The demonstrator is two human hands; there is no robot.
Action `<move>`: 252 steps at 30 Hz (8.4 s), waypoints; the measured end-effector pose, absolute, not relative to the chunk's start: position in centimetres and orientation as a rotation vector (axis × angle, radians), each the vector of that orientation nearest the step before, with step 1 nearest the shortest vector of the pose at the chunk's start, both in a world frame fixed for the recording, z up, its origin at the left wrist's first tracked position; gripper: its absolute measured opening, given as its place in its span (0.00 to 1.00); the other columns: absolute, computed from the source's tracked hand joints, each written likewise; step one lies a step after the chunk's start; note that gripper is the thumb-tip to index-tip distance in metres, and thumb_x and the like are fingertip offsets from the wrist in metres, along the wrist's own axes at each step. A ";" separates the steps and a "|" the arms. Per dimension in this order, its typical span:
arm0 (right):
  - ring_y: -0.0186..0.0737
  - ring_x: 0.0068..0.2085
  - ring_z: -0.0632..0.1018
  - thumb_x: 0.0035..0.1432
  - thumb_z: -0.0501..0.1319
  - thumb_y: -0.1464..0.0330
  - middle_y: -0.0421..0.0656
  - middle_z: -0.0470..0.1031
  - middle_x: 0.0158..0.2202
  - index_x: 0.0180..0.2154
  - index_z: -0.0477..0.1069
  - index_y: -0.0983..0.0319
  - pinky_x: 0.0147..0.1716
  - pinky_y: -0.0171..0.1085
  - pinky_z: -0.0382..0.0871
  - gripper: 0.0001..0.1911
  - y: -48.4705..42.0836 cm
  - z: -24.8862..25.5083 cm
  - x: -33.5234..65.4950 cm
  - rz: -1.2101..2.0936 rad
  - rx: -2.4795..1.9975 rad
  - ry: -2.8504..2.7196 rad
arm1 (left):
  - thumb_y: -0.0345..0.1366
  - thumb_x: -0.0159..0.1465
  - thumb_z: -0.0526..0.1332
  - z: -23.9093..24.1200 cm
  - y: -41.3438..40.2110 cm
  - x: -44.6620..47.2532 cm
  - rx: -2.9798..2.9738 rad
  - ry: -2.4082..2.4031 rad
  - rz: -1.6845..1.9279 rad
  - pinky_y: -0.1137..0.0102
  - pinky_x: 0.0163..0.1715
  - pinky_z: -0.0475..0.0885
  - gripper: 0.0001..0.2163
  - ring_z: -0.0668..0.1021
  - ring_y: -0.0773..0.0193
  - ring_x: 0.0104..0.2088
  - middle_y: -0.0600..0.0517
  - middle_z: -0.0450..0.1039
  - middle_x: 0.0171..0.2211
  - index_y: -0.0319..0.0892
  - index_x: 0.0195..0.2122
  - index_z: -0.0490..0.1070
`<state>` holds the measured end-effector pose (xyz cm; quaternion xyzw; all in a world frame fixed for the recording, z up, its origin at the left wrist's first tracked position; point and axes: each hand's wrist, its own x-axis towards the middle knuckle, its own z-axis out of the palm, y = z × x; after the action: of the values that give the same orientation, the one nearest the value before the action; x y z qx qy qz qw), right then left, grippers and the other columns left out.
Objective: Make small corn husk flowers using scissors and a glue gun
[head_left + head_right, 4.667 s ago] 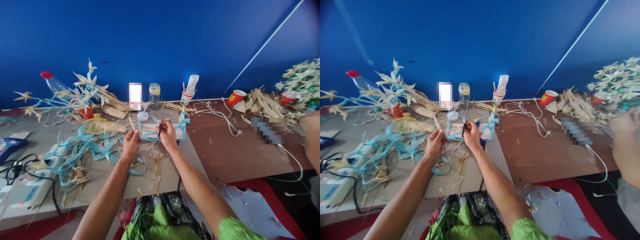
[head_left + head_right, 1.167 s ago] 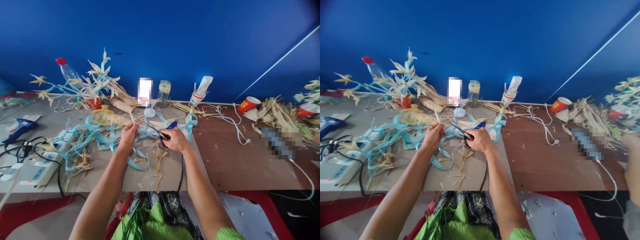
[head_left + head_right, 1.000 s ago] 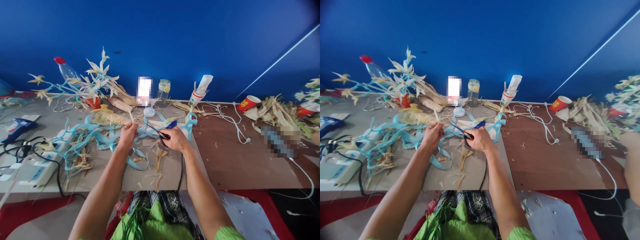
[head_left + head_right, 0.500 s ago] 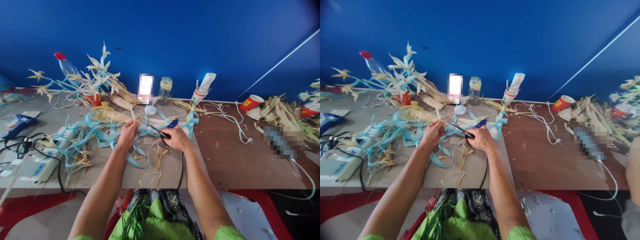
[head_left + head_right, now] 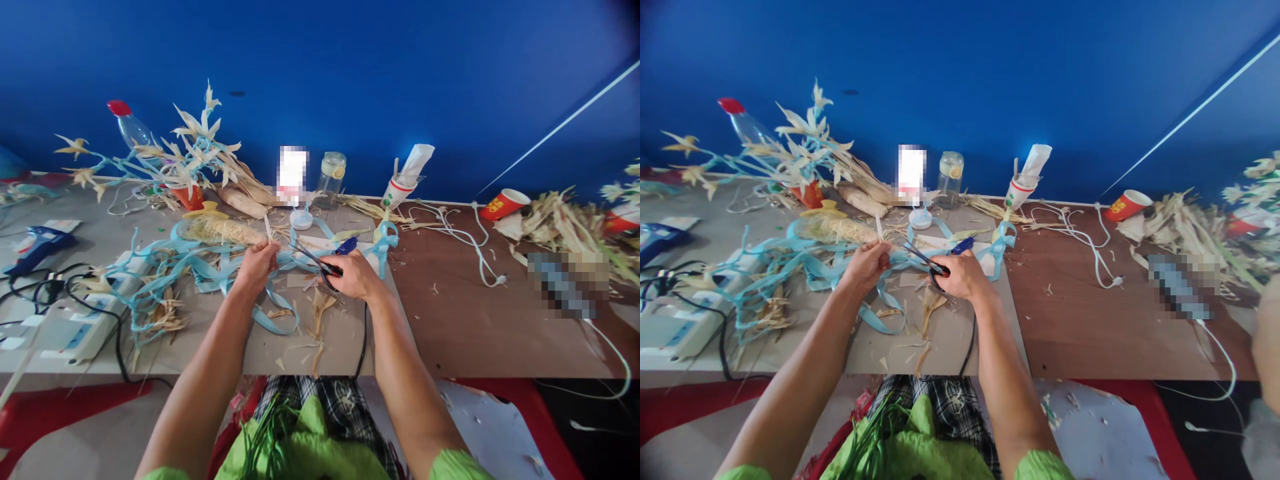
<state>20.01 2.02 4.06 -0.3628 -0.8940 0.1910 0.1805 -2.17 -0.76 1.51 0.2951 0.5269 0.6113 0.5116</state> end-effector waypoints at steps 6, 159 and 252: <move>0.34 0.26 0.72 0.53 0.61 0.64 0.39 0.77 0.25 0.39 0.77 0.58 0.32 0.33 0.55 0.11 2.2 3.7 20.0 0.521 -1.045 -2.530 | 0.36 0.50 0.64 1.6 -0.8 -2.2 0.698 1.271 1.466 0.76 0.14 0.55 0.12 0.54 0.75 0.13 0.61 0.50 0.11 0.42 0.18 0.59; 0.32 0.27 0.67 0.51 0.59 0.64 0.39 0.70 0.24 0.26 0.69 0.65 0.30 0.32 0.60 0.10 1.4 3.5 14.2 1.195 -0.981 -1.684 | 0.40 0.51 0.66 2.3 -2.0 0.6 0.990 1.228 1.385 0.77 0.19 0.53 0.10 0.59 0.75 0.18 0.59 0.60 0.18 0.39 0.27 0.70; 0.28 0.24 0.61 0.48 0.66 0.62 0.33 0.59 0.20 0.25 0.66 0.63 0.26 0.32 0.52 0.13 1.1 3.4 14.9 1.829 -0.743 -1.527 | 0.36 0.49 0.66 3.4 -2.2 0.8 0.522 0.849 1.489 0.76 0.19 0.57 0.14 0.55 0.76 0.15 0.63 0.46 0.14 0.41 0.22 0.59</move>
<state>14.95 1.10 3.39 -0.2824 -0.5803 0.6949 0.3171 0.80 -2.25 3.39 0.2274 0.3699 0.6487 0.6250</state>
